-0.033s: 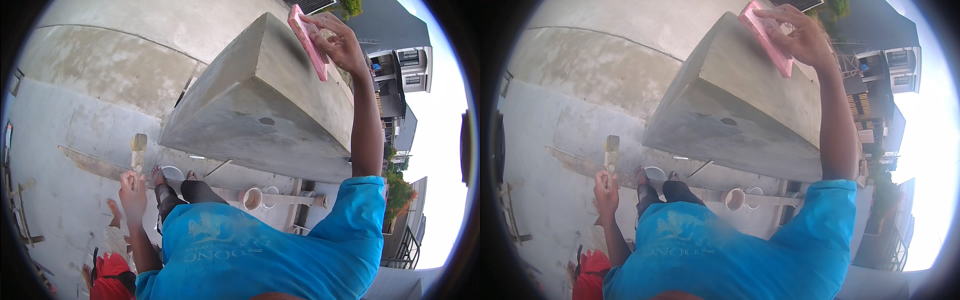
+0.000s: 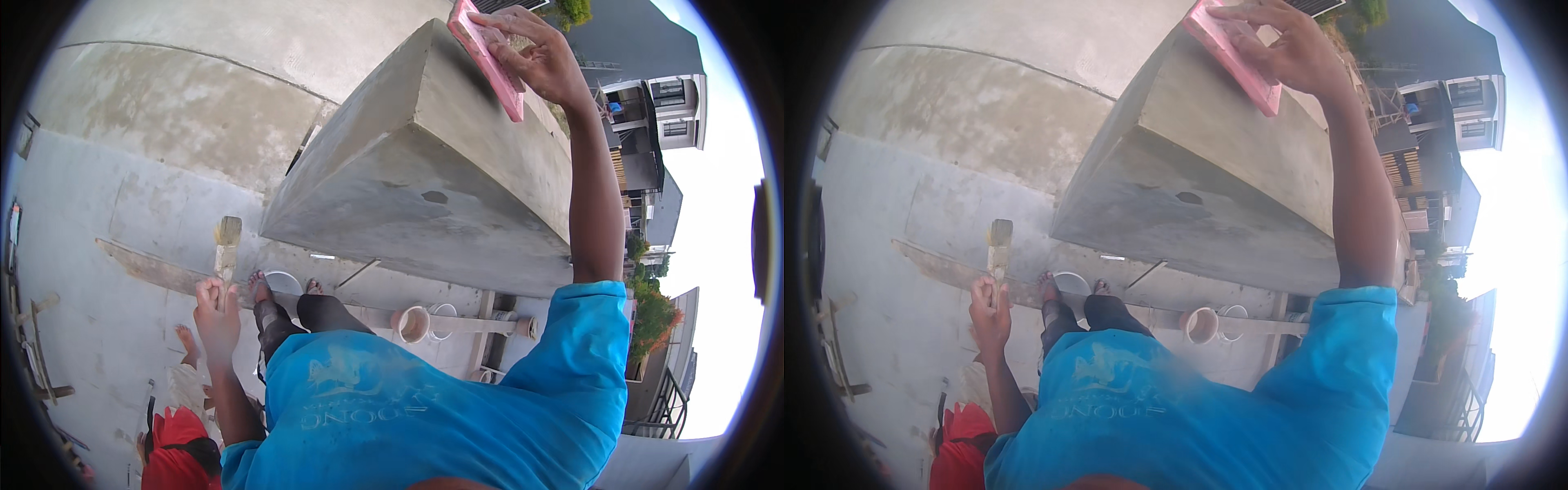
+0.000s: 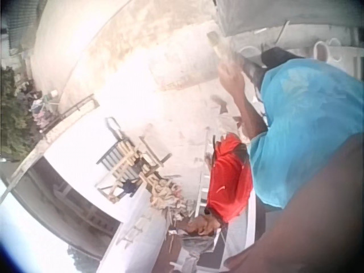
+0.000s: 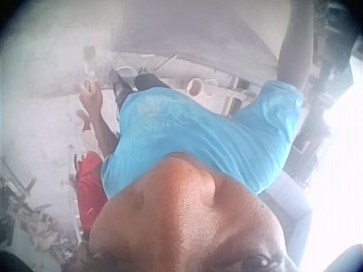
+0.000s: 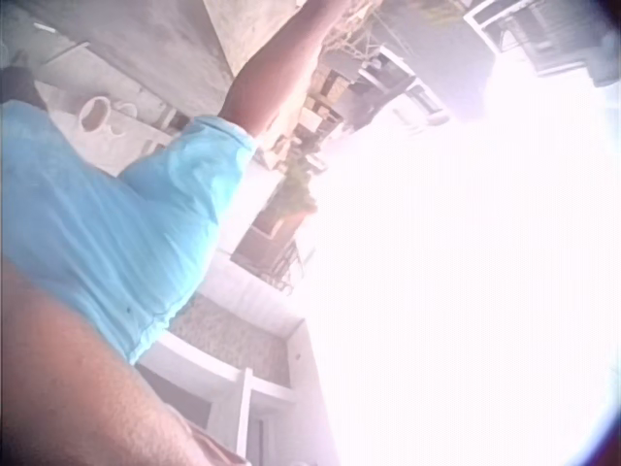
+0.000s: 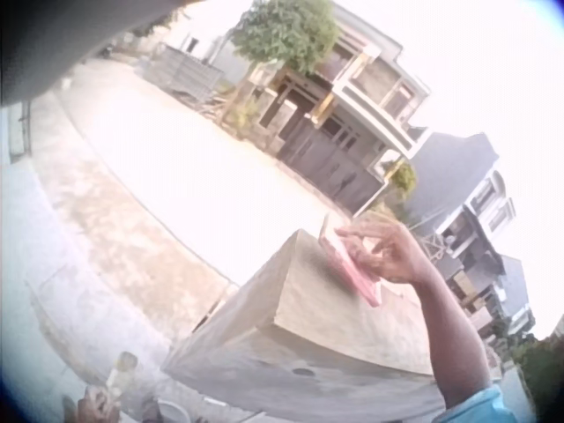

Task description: The person smooths a concrete surface using a pink sponge in one hand and a brush in the other. The person repeatedly rubs the sponge against the concrete while occasionally using the brush to apply or spread material.

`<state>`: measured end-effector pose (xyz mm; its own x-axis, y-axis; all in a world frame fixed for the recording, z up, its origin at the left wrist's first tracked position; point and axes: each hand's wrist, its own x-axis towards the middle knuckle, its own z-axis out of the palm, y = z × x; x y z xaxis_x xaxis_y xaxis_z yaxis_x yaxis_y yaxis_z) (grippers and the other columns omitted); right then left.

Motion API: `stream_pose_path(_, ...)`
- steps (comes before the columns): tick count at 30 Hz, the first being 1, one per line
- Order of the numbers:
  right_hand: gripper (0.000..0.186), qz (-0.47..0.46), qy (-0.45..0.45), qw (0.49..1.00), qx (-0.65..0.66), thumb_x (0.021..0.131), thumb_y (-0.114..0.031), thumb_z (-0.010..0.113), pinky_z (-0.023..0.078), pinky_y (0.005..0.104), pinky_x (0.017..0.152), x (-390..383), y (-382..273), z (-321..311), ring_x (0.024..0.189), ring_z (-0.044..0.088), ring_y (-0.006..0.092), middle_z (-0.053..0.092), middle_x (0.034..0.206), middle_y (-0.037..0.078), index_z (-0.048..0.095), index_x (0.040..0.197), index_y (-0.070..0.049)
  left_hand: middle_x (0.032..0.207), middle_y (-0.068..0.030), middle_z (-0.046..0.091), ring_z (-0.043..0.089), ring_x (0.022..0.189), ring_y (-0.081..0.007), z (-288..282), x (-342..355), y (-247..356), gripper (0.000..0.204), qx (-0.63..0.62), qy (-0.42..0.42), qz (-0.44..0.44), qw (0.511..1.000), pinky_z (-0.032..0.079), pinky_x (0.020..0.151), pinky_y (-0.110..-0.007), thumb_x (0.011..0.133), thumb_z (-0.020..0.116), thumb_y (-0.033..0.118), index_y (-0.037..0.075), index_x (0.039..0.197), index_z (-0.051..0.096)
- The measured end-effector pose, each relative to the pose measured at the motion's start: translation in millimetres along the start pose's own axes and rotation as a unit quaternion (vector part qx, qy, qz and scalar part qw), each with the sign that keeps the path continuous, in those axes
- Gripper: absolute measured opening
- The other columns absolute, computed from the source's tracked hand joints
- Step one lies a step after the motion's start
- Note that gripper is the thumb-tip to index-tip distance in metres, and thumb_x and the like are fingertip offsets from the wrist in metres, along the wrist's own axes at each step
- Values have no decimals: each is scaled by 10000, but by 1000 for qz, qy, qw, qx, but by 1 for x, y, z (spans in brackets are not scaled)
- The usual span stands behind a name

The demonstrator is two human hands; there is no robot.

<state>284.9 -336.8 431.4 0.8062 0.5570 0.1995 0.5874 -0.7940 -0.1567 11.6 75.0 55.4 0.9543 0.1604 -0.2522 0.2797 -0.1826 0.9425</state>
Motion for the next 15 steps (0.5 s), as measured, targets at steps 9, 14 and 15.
stream_pose_path(9,355,-64,-65,995,-29,907,-123,709,571,343,796,32,-17,19,1013,670,196,713,1111,78,758,1256,-158,891,-105,702,621,681,-105,9,2,9,276,10,2,-18,1000,505,646,-267,985,661,72,19,1173,465)
stream_pose_path(14,338,26,-143,989,-23,864,-101,718,565,326,776,-49,-9,-11,998,674,184,719,1057,37,793,1179,-194,873,-117,748,622,616,-111,9,-9,7,357,90,37,-4,995,506,597,-263,955,688,70,10,1233,472)
stream_pose_path(15,367,35,-157,987,4,820,-90,725,549,326,809,-62,-6,-21,994,674,193,730,1009,20,796,1162,-199,890,-121,755,631,630,-104,7,-8,3,366,76,52,3,996,508,592,-260,948,698,62,-1,1238,484)
